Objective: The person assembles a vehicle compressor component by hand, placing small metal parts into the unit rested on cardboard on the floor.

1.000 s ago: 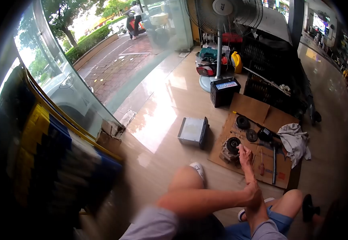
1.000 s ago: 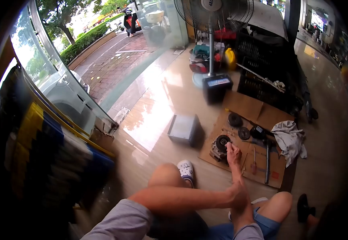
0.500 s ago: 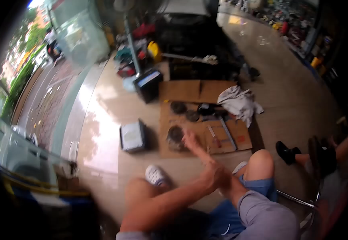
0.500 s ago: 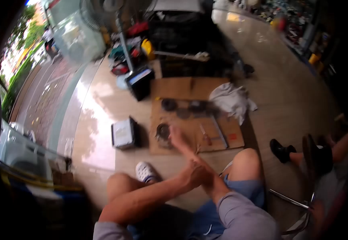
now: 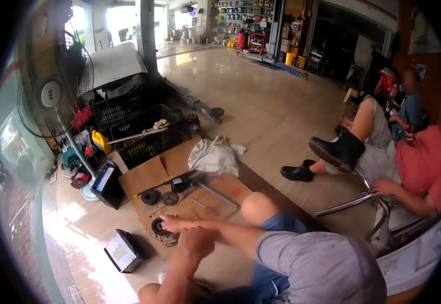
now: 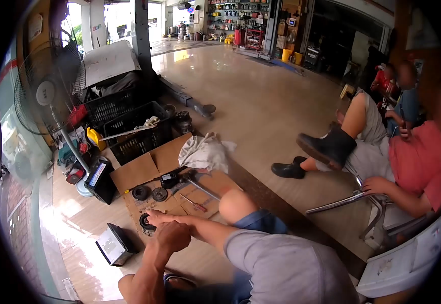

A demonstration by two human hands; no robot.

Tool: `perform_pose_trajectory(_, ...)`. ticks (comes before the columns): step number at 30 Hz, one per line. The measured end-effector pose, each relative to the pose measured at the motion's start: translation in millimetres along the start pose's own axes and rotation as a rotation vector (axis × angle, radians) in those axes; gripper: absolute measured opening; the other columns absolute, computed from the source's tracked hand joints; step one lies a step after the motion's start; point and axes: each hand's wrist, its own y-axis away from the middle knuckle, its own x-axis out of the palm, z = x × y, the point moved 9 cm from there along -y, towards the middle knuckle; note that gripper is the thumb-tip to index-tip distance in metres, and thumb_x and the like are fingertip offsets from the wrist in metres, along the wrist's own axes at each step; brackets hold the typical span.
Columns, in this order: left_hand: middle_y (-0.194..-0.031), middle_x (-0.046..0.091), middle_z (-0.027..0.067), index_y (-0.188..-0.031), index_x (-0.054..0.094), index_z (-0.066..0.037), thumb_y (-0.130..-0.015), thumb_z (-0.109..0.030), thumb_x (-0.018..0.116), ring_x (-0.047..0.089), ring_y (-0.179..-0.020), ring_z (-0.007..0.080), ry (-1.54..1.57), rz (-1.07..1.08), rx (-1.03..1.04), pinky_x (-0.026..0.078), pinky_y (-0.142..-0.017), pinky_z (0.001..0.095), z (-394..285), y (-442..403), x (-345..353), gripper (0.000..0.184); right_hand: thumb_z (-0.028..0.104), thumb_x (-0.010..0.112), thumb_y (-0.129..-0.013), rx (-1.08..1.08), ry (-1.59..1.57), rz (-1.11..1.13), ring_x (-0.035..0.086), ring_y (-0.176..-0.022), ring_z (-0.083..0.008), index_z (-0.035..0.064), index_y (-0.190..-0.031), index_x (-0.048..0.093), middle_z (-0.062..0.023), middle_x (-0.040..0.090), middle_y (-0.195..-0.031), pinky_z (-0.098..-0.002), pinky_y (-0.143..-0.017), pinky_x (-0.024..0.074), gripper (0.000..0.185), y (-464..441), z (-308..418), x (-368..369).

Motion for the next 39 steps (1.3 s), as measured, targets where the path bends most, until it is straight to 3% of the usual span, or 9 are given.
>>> perform_pose_trajectory(2,-0.091,0.07,0.0202,-0.092,0.072,-0.003,-0.078,-0.01,0.05,0.067,-0.094,0.0369,0.01,-0.023,-0.043,0.047,-0.09,0.0502,10.0,-0.9,-1.6,0.027,0.019,0.044,-0.095,0.209,-0.534,-0.066,0.061,-0.102,-0.0291,0.0031,-0.14,0.036,-0.0196,0.063,-0.114,-0.0375,-0.085,0.051,0.048,19.4,0.0,-2.1)
perform_pose_trajectory(5,-0.089,0.067,0.0287,-0.093,0.07,0.002,-0.079,-0.012,0.049,0.063,-0.095,0.049,-0.085,-0.145,-0.047,0.04,-0.094,0.0625,18.8,7.2,-28.6,0.029,0.021,0.044,-0.096,0.244,-0.778,-0.108,0.061,-0.102,-0.0286,0.004,-0.14,0.037,-0.0189,0.063,-0.115,-0.0372,-0.085,0.0509,0.048,30.1,-5.6,3.5)
perform_pose_trajectory(7,-0.091,0.065,0.0333,-0.091,0.069,0.002,-0.079,-0.012,0.05,0.061,-0.097,0.0523,0.067,-0.237,-0.056,0.039,-0.097,0.062,26.1,12.9,-40.5,0.027,0.022,0.044,-0.096,0.237,-0.77,-0.135,0.061,-0.102,-0.0282,0.0045,-0.14,0.037,-0.0185,0.063,-0.115,-0.0369,-0.084,0.0509,0.047,34.7,-11.9,2.2)
perform_pose_trajectory(10,-0.096,0.068,0.0211,-0.094,0.069,-0.009,-0.081,-0.019,0.053,0.064,-0.097,0.0383,0.011,-0.169,-0.151,0.05,-0.088,0.0441,45.5,2.0,-26.1,0.023,0.024,0.044,-0.097,0.195,-0.538,-0.171,0.061,-0.101,-0.0277,0.0054,-0.139,0.038,-0.0179,0.063,-0.115,-0.0366,-0.084,0.0508,0.047,32.2,-13.4,0.8)
perform_pose_trajectory(16,-0.095,0.068,0.0198,-0.099,0.07,-0.01,-0.077,-0.018,0.058,0.064,-0.096,0.0358,0.155,-0.107,-0.151,0.051,-0.086,0.0419,90.0,-24.1,1.5,0.026,0.027,0.043,-0.097,-0.078,0.192,-0.232,0.062,-0.101,-0.0266,0.0071,-0.139,0.039,-0.0166,0.063,-0.115,-0.0358,-0.083,0.0507,0.046,17.1,5.6,7.4)
perform_pose_trajectory(19,-0.096,0.069,0.0193,-0.102,0.07,-0.009,-0.077,-0.018,0.058,0.065,-0.097,0.0355,0.181,-0.101,-0.19,0.051,-0.086,0.0414,113.6,-24.4,-4.1,0.029,0.029,0.043,-0.098,-0.101,0.2,-0.222,0.062,-0.101,-0.0261,0.008,-0.139,0.039,-0.016,0.063,-0.115,-0.0355,-0.083,0.0506,0.046,4.5,-1.0,11.7)
perform_pose_trajectory(24,-0.099,0.069,0.0191,-0.106,0.07,-0.008,-0.076,-0.019,0.059,0.065,-0.097,0.0354,0.165,-0.068,-0.21,0.051,-0.087,0.0405,119.2,-22.8,-11.2,0.033,0.031,0.043,-0.099,0.126,-0.453,-0.183,0.062,-0.1,-0.0252,0.0094,-0.138,0.04,-0.015,0.063,-0.115,-0.0349,-0.082,0.0505,0.046,16.5,-23.9,3.2)
perform_pose_trajectory(27,-0.097,0.069,0.0181,-0.103,0.07,-0.009,-0.077,-0.019,0.059,0.065,-0.096,0.0349,0.137,-0.113,-0.155,0.051,-0.085,0.0422,111.0,-31.1,-5.0,0.03,0.033,0.043,-0.099,0.153,-0.564,-0.189,0.062,-0.1,-0.0246,0.0103,-0.138,0.04,-0.0143,0.063,-0.115,-0.0345,-0.082,0.0504,0.045,20.2,-26.2,3.2)
perform_pose_trajectory(39,-0.084,0.069,0.0171,-0.092,0.063,-0.006,-0.083,-0.014,0.05,0.068,-0.082,0.0336,-0.021,-0.24,0.128,0.05,-0.078,0.0477,-20.7,-11.0,-38.4,0.018,0.039,0.042,-0.101,-0.102,0.097,-0.411,0.063,-0.099,-0.0225,0.0137,-0.137,0.042,-0.0118,0.062,-0.116,-0.0331,-0.081,0.0501,0.045,0.9,-40.8,24.3)
